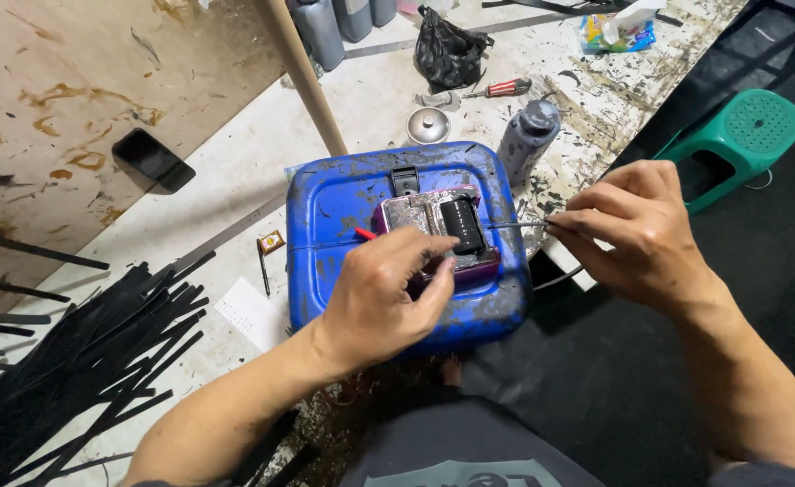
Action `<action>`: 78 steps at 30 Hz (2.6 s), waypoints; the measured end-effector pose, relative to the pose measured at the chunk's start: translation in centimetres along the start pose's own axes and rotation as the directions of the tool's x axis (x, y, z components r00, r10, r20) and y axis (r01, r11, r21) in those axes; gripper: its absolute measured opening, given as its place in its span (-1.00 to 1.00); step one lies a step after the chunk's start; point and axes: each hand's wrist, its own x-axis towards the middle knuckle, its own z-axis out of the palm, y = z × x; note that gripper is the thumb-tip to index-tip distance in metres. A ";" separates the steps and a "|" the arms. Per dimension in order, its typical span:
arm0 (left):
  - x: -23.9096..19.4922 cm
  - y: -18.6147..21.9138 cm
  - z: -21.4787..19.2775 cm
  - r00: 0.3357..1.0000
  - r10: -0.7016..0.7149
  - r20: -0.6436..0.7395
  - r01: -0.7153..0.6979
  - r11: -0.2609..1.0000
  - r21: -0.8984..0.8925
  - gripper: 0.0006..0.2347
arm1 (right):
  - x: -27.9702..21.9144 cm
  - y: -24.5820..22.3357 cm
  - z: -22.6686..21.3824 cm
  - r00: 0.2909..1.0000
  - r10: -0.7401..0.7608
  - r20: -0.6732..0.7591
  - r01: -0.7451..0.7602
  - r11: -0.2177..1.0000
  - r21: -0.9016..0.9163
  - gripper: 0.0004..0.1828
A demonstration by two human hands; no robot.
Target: Applying edge paint or sanding the edges of leather strips by feeding them through a specialized applicator machine.
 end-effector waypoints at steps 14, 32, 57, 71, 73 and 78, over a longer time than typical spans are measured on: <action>-2.9 6.1 7.5 0.860 -0.499 -0.104 0.389 0.775 -0.498 -0.92 | -2.9 -7.7 -4.8 0.966 -0.200 -0.162 0.159 0.960 -0.232 -0.93; -5.2 16.1 15.2 0.568 -0.765 -0.305 0.517 0.619 -0.591 -0.90 | -10.5 -4.1 -5.1 0.840 -0.331 -0.431 0.350 0.936 -0.037 -0.82; -10.2 23.0 15.4 0.343 -0.691 -0.636 0.382 0.721 -0.577 -0.85 | -13.8 -5.9 -1.9 0.865 -0.179 -0.468 0.364 0.866 0.343 -0.81; -16.0 29.1 15.3 0.176 -0.531 -0.829 0.216 0.842 -0.494 -0.95 | -15.2 -7.6 -3.9 0.821 -0.295 -0.489 0.480 0.821 0.310 -0.83; -16.8 30.4 15.8 0.161 -0.512 -0.844 0.211 0.853 -0.478 -0.95 | -15.9 -7.9 -4.2 0.823 -0.306 -0.479 0.487 0.814 0.318 -0.84; -18.6 32.5 17.2 0.115 -0.513 -0.850 0.194 0.851 -0.488 -0.96 | -17.8 -8.9 -5.1 0.824 -0.295 -0.484 0.488 0.803 0.342 -0.87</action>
